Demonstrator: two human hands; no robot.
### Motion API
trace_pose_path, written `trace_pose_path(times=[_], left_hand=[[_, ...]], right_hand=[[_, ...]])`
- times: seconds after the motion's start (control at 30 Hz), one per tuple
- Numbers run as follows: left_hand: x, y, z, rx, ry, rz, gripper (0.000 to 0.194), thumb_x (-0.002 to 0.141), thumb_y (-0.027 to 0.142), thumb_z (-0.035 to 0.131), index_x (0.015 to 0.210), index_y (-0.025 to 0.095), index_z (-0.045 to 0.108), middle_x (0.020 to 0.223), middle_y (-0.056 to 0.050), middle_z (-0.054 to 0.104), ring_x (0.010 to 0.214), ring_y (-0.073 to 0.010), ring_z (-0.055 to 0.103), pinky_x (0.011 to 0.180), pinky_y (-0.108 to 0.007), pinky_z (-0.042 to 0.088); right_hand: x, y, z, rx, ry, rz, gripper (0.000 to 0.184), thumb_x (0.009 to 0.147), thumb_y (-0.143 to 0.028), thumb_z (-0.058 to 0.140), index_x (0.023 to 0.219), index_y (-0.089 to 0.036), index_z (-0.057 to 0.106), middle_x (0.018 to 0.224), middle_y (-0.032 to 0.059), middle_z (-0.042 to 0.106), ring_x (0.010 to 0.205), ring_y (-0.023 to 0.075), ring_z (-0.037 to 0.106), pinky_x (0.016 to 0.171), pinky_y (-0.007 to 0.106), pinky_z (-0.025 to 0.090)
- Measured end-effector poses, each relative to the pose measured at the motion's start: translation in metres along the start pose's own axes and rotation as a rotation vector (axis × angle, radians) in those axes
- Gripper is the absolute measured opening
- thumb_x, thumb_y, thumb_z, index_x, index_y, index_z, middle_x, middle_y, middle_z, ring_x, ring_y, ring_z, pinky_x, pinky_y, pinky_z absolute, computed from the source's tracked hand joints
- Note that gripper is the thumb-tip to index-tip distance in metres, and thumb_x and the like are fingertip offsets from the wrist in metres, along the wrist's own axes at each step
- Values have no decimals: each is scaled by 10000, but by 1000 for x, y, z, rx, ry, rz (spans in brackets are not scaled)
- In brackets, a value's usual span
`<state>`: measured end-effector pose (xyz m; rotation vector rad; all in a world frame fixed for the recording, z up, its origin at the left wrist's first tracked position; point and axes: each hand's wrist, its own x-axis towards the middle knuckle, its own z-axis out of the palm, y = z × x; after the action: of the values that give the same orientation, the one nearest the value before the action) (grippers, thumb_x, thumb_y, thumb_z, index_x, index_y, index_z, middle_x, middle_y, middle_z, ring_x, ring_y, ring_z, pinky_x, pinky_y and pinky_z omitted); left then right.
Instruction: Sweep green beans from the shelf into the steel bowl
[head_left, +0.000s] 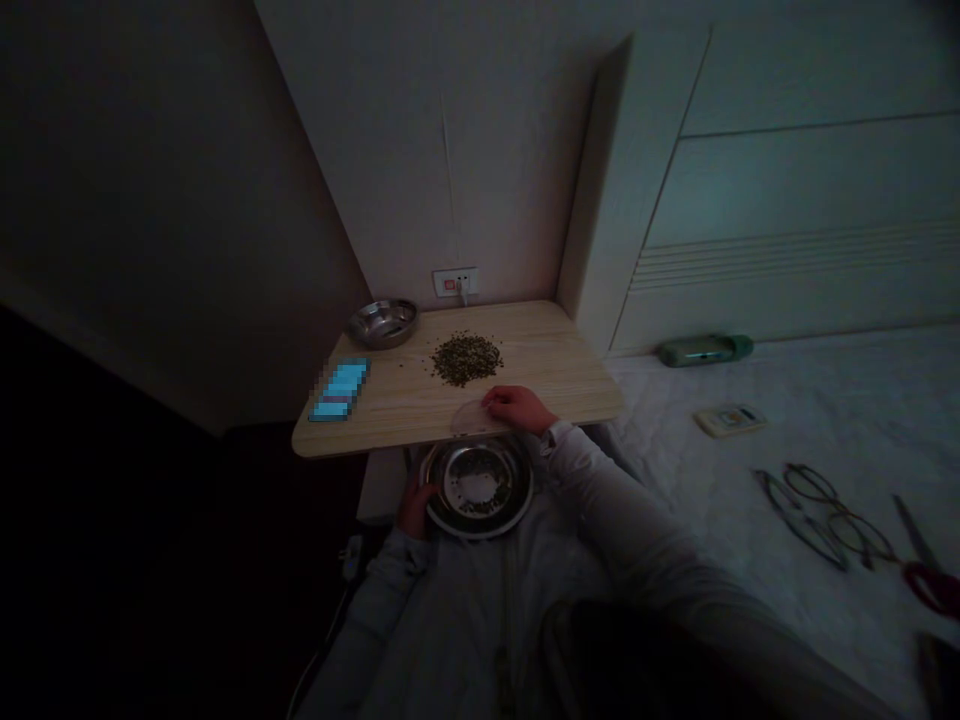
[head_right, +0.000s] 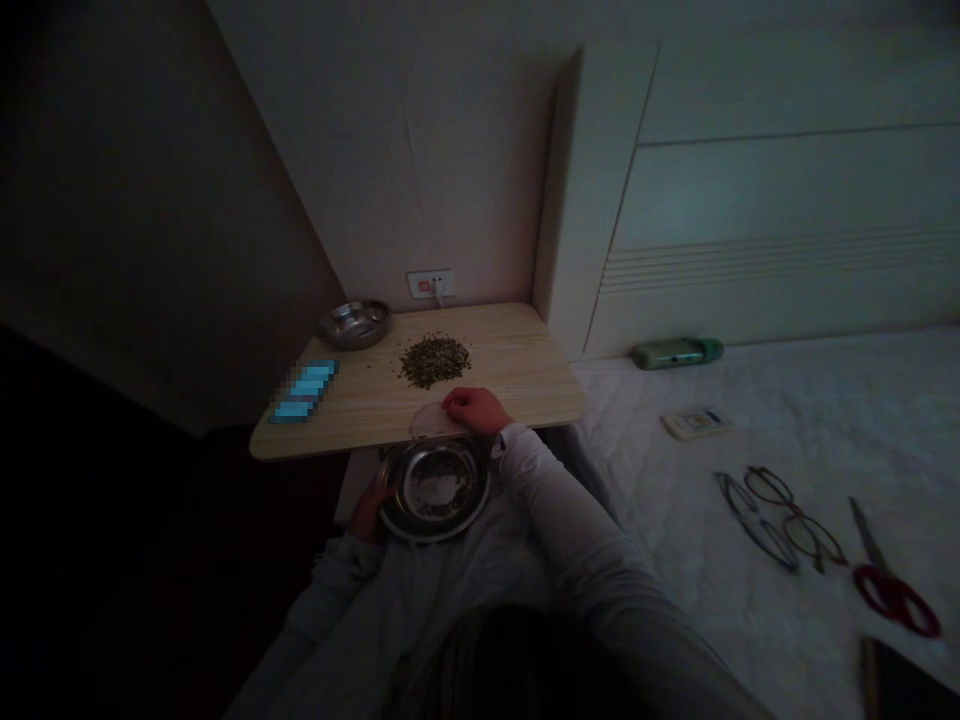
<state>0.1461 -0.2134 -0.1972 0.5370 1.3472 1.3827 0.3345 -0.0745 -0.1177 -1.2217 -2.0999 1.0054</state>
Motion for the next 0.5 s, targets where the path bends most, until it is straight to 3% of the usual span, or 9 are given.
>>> trace_pose_path(times=[0.2,0.5], left_hand=[[0,-1,1,-17,-29,26,439,493,231,639,928,173,652,827,-43,704,960,-287,598,847,-373,448],[2,-3,-2,-19,-37,12,403,486,233,637,880,152,662,758,-41,699,848,-275,628,788,-376,471]], right_hand=[[0,1,1,-14,12,-5,208,678,-194,527,826,-174,672,693,-10,634,636,107,512,619,211,375],[1,1,0,0,-8,-7,211,672,-197,525,823,-169,669,672,-15,624,645,113,520,624,215,372]])
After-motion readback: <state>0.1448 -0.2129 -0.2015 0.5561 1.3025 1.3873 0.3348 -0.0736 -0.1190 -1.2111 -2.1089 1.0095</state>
